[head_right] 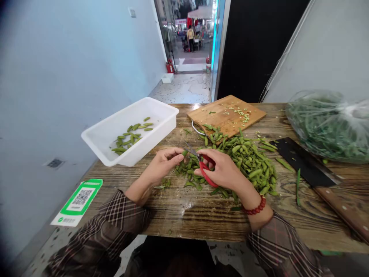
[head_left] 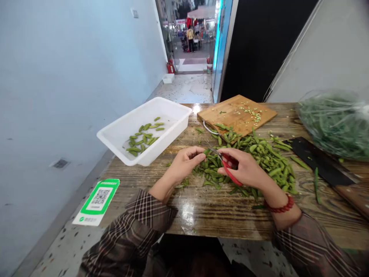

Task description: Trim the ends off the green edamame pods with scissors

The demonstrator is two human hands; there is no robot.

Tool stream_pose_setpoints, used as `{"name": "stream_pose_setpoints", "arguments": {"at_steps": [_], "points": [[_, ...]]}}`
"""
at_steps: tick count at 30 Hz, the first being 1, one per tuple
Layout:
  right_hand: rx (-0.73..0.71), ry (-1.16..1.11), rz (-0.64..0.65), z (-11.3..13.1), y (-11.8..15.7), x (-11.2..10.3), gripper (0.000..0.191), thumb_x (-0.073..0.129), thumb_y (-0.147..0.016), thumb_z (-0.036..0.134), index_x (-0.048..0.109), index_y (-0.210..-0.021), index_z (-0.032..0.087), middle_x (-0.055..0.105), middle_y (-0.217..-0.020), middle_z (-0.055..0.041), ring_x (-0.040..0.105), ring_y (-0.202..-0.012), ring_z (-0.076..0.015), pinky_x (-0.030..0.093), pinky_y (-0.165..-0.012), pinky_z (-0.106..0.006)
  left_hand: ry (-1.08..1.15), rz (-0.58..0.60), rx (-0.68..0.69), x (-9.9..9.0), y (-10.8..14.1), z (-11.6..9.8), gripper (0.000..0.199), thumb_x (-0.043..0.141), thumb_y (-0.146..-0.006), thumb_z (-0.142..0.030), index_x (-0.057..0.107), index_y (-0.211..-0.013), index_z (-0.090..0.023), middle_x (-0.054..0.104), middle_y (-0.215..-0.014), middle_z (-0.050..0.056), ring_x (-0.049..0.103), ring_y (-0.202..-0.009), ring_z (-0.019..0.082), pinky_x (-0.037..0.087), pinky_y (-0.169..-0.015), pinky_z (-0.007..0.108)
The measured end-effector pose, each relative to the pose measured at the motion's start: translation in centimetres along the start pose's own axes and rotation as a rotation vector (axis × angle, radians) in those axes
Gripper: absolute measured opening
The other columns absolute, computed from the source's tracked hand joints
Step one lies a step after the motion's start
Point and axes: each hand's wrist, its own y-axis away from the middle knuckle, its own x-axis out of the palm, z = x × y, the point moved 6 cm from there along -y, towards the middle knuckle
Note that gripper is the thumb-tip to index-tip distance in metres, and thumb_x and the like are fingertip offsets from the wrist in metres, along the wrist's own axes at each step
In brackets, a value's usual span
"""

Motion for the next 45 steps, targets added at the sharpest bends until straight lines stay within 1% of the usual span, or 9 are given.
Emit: {"name": "stream_pose_setpoints", "arguments": {"at_steps": [5, 11, 15, 20, 22, 25, 29, 35, 45], "points": [[-0.041, -0.006, 0.041, 0.3, 0.0, 0.5, 0.045, 0.071, -0.076, 0.04, 0.06, -0.116, 0.02, 0.061, -0.087, -0.0045, 0.055, -0.071, -0.016, 0.05, -0.068, -0.031, -0.02, 0.026, 0.017, 0.5, 0.1, -0.1, 0.022, 0.065, -0.078, -0.037, 0.065, -0.08, -0.014, 0.061, -0.071, 0.001, 0.052, -0.067, 0.012, 0.041, -0.067, 0.024], [-0.043, 0.014, 0.018, -0.1, 0.4, 1.1, 0.041, 0.065, -0.081, 0.039, 0.062, -0.116, 0.019, 0.064, -0.086, -0.0061, 0.06, -0.07, -0.0181, 0.052, -0.064, -0.031, -0.027, 0.097, 0.018, 1.5, 0.5, -0.2, 0.021, 0.062, -0.08, -0.034, 0.063, -0.078, -0.013, 0.059, -0.07, 0.001, 0.048, -0.063, 0.011, 0.037, -0.063, 0.023], [-0.057, 0.025, -0.007, -1.1, 0.9, 1.6, 0.039, 0.063, -0.082, 0.039, 0.065, -0.115, 0.017, 0.069, -0.097, -0.0106, 0.066, -0.081, -0.0229, 0.055, -0.072, -0.035, -0.006, 0.067, 0.003, 1.5, 0.6, 0.4, 0.021, 0.065, -0.077, -0.034, 0.06, -0.075, -0.013, 0.049, -0.061, -0.003, 0.041, -0.056, 0.008, 0.032, -0.056, 0.022], [-0.067, 0.008, -0.039, -1.8, 1.2, 1.7, 0.039, 0.065, -0.081, 0.038, 0.067, -0.114, 0.019, 0.071, -0.109, -0.0119, 0.068, -0.095, -0.0265, 0.056, -0.084, -0.04, 0.097, 0.089, -0.064, 1.7, 0.7, 1.1, 0.023, 0.066, -0.076, -0.034, 0.059, -0.075, -0.013, 0.05, -0.059, -0.003, 0.044, -0.051, 0.007, 0.035, -0.051, 0.021], [-0.043, -0.008, -0.046, -1.7, 1.1, 1.6, 0.038, 0.065, -0.08, 0.038, 0.068, -0.113, 0.019, 0.071, -0.108, -0.0111, 0.069, -0.094, -0.0262, 0.056, -0.085, -0.041, 0.137, 0.084, -0.094, 1.7, 0.6, 1.3, 0.022, 0.067, -0.075, -0.033, 0.06, -0.075, -0.012, 0.053, -0.06, -0.002, 0.046, -0.05, 0.007, 0.038, -0.05, 0.02], [0.023, -0.018, -0.066, -1.8, 0.7, 1.3, 0.039, 0.064, -0.081, 0.04, 0.067, -0.113, 0.018, 0.072, -0.106, -0.0109, 0.069, -0.09, -0.0245, 0.055, -0.083, -0.04, 0.258, -0.018, -0.125, 0.9, 0.3, 1.4, 0.022, 0.071, -0.073, -0.03, 0.059, -0.077, -0.012, 0.058, -0.066, -0.001, 0.051, -0.052, 0.006, 0.043, -0.051, 0.019], [0.069, 0.01, -0.1, -1.5, 0.3, 0.8, 0.04, 0.061, -0.082, 0.041, 0.063, -0.115, 0.017, 0.069, -0.091, -0.0077, 0.064, -0.074, -0.0191, 0.055, -0.07, -0.034, 0.542, -0.143, -0.164, -0.5, -0.1, 1.5, 0.023, 0.074, -0.071, -0.025, 0.056, -0.079, -0.013, 0.06, -0.069, -0.001, 0.062, -0.062, 0.009, 0.052, -0.06, 0.021], [0.0, 0.005, -0.064, -0.3, 0.2, 1.0, 0.038, 0.064, -0.082, 0.039, 0.059, -0.115, 0.021, 0.06, -0.082, -0.0034, 0.056, -0.067, -0.0156, 0.051, -0.062, -0.03, 0.711, -0.15, -0.176, -0.5, 0.0, 1.0, 0.019, 0.071, -0.072, -0.018, 0.056, -0.081, -0.013, 0.064, -0.077, -0.001, 0.066, -0.066, 0.009, 0.055, -0.065, 0.021], [-0.054, -0.015, -0.069, 0.1, 0.2, 1.3, 0.038, 0.061, -0.084, 0.041, 0.058, -0.116, 0.021, 0.058, -0.08, -0.0031, 0.053, -0.066, -0.0157, 0.05, -0.061, -0.03, 0.72, -0.094, -0.229, 0.9, 0.2, 1.7, 0.019, 0.071, -0.073, -0.017, 0.057, -0.085, -0.013, 0.066, -0.071, 0.001, 0.067, -0.067, 0.011, 0.056, -0.067, 0.021]]}}
